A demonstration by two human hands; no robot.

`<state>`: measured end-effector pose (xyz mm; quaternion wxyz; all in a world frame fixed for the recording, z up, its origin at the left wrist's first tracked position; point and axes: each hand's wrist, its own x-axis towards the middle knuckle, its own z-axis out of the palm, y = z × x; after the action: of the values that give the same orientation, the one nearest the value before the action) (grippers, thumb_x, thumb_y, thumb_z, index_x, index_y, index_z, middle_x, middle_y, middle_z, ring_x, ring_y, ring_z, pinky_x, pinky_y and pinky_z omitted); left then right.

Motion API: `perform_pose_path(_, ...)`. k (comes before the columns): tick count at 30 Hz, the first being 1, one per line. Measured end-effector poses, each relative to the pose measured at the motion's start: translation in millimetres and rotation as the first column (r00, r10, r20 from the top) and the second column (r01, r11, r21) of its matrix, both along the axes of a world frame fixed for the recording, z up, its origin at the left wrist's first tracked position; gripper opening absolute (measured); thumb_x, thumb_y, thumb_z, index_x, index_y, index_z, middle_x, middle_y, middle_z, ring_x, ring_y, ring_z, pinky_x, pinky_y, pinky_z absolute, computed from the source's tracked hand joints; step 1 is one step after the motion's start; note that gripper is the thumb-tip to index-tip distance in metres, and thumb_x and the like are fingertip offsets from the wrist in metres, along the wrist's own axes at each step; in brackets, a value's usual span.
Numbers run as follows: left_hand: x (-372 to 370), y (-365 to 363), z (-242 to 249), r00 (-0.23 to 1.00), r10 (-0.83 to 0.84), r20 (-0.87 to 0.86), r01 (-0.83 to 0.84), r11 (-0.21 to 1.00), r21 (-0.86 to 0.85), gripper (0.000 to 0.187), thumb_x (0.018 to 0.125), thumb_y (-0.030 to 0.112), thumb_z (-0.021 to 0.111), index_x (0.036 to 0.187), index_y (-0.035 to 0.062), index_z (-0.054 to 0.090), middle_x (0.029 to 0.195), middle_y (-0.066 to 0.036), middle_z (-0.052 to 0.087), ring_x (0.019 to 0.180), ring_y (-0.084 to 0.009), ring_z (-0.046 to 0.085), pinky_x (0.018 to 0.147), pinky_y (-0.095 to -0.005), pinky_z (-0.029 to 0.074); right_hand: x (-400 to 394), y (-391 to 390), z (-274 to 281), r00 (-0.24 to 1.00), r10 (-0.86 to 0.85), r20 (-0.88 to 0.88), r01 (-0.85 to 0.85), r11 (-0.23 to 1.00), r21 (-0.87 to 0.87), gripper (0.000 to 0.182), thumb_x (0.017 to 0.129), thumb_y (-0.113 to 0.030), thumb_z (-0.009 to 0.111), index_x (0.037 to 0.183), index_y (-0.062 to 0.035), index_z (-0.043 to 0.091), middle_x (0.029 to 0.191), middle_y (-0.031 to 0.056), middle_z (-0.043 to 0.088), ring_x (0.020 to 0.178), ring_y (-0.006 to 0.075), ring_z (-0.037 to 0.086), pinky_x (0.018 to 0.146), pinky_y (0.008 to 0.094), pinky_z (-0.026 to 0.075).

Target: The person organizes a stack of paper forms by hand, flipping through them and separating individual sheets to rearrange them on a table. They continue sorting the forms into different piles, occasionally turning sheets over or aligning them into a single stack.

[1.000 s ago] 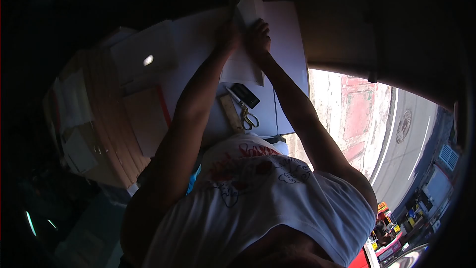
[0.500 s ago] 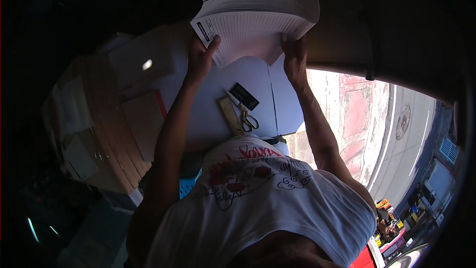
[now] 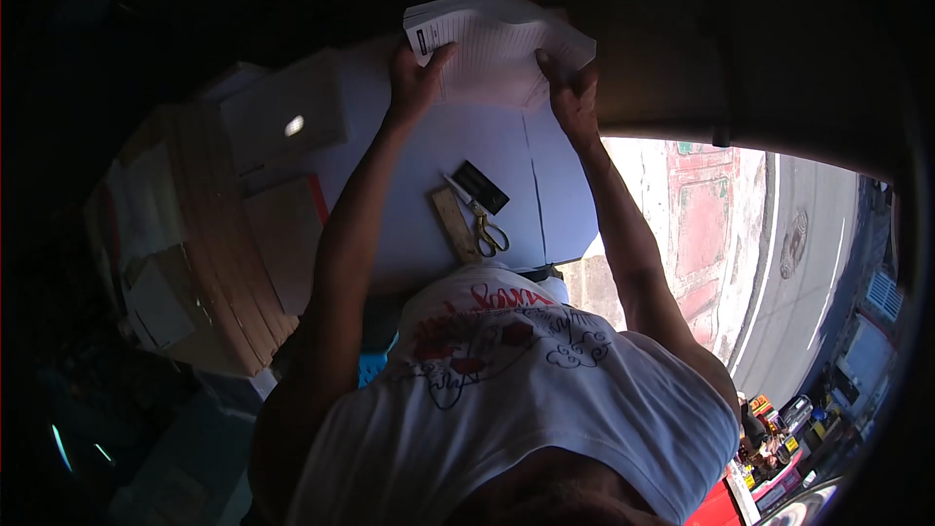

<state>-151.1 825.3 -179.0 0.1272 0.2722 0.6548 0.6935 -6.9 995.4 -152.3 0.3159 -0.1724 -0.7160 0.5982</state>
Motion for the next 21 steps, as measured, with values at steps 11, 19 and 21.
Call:
perform_pose_path(11, 41.5, 19.7, -14.9, 0.659, -0.045, -0.751, -0.163, 0.966, -0.201, 0.023, 0.066, -0.005, 0.065, 0.086, 0.0044, 0.063, 0.082, -0.009, 0.064, 0.075, -0.0261, 0.062, 0.072, -0.0361, 0.050, 30.1, 7.7, 0.8, 0.979, 0.204, 0.009, -0.098, 0.511, -0.854, 0.072, 0.095, -0.055, 0.038, 0.138, 0.0025, 0.028, 0.124, 0.0222, 0.050, 0.105, 0.0354, 0.058, 0.076, 0.0454, 0.056)
perform_pose_path(19, 113.3, -61.5, -78.4, 0.921, 0.051, -0.386, -0.317, 0.674, -0.667, 0.054, 0.073, 0.022, 0.076, 0.117, 0.0035, 0.051, 0.122, -0.015, 0.049, 0.113, -0.0292, 0.047, 0.096, -0.0460, 0.037, 80.3, -25.9, -138.2, 0.853, 0.065, 0.519, 0.342, 0.680, -0.648, 0.031, 0.077, -0.006, 0.070, 0.107, -0.0060, 0.064, 0.096, 0.0146, 0.066, 0.079, 0.0280, 0.064, 0.064, 0.0306, 0.054)
perform_pose_path(21, 107.2, -87.5, -96.3, 0.869, 0.446, 0.215, -0.226, 0.743, -0.630, 0.061, 0.085, 0.049, 0.063, 0.120, 0.0012, 0.045, 0.119, -0.016, 0.046, 0.110, -0.0276, 0.047, 0.088, -0.0468, 0.041, 87.6, -16.1, -131.5, 0.911, 0.155, 0.383, -0.033, 0.951, -0.308, 0.035, 0.079, -0.003, 0.067, 0.111, -0.0014, 0.055, 0.088, 0.0125, 0.064, 0.069, 0.0194, 0.061, 0.055, 0.0261, 0.050)
